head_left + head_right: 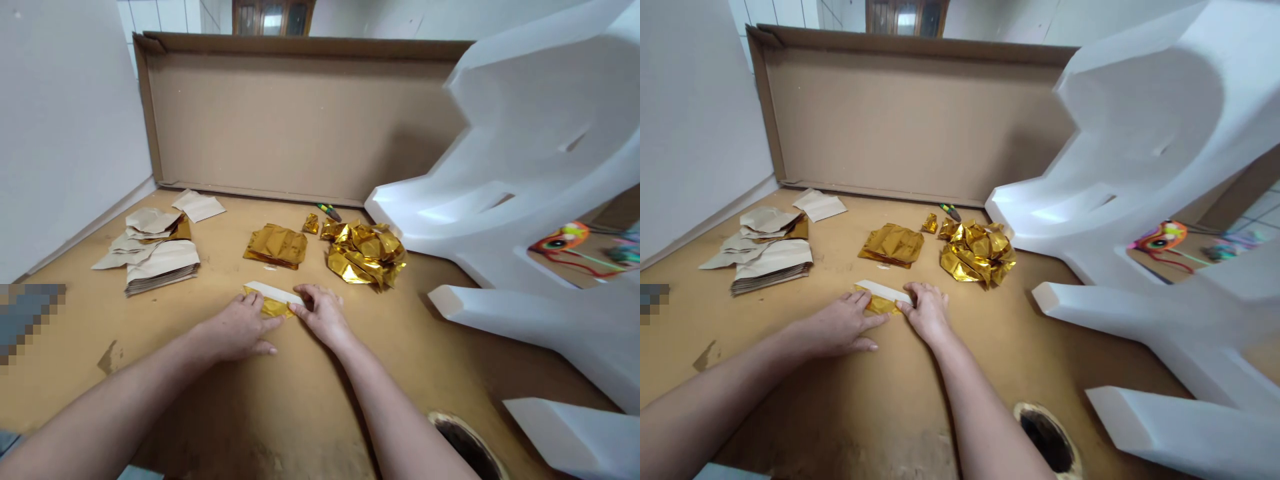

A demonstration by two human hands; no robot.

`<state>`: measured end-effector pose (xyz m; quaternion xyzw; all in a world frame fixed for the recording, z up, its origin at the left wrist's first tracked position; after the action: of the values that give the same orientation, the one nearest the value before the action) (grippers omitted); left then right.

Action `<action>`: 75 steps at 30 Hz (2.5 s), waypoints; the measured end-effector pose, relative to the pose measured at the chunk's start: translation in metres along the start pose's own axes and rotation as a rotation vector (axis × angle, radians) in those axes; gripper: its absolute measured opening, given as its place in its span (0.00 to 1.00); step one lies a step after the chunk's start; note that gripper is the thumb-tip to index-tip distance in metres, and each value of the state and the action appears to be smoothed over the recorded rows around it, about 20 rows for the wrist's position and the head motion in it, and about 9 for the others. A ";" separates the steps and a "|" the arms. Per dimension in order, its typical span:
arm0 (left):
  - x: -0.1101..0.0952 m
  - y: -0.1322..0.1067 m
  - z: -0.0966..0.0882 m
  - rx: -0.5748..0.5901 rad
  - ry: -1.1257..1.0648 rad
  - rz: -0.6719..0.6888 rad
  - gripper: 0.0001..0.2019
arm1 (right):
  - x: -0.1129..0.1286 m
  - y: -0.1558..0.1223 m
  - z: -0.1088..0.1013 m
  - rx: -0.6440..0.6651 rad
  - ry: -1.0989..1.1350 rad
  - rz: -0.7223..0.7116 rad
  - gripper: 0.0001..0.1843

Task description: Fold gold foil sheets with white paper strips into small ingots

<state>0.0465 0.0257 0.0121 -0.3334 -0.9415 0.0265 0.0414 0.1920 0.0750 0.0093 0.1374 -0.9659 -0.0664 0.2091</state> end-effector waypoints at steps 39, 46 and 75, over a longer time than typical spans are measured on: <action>-0.001 0.003 0.002 -0.010 -0.037 -0.024 0.29 | 0.030 -0.012 0.000 0.117 -0.209 -0.182 0.12; -0.002 0.004 0.001 0.026 -0.012 -0.039 0.31 | 0.048 -0.031 -0.004 0.277 -0.358 -0.251 0.16; -0.005 0.004 0.000 -0.014 0.037 -0.046 0.29 | 0.043 -0.035 -0.017 0.389 -0.404 -0.234 0.23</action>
<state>0.0526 0.0255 0.0114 -0.3124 -0.9482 0.0129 0.0569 0.1693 0.0280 0.0348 0.2693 -0.9601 0.0704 -0.0264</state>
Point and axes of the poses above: each hand's wrist, its own y-axis towards the middle knuckle, its own z-axis out of the palm, x = y × z, the point moved 5 cm from there along y, towards the middle knuckle, and after that the axes turned 4 degrees about -z, right-handed, at the moved point
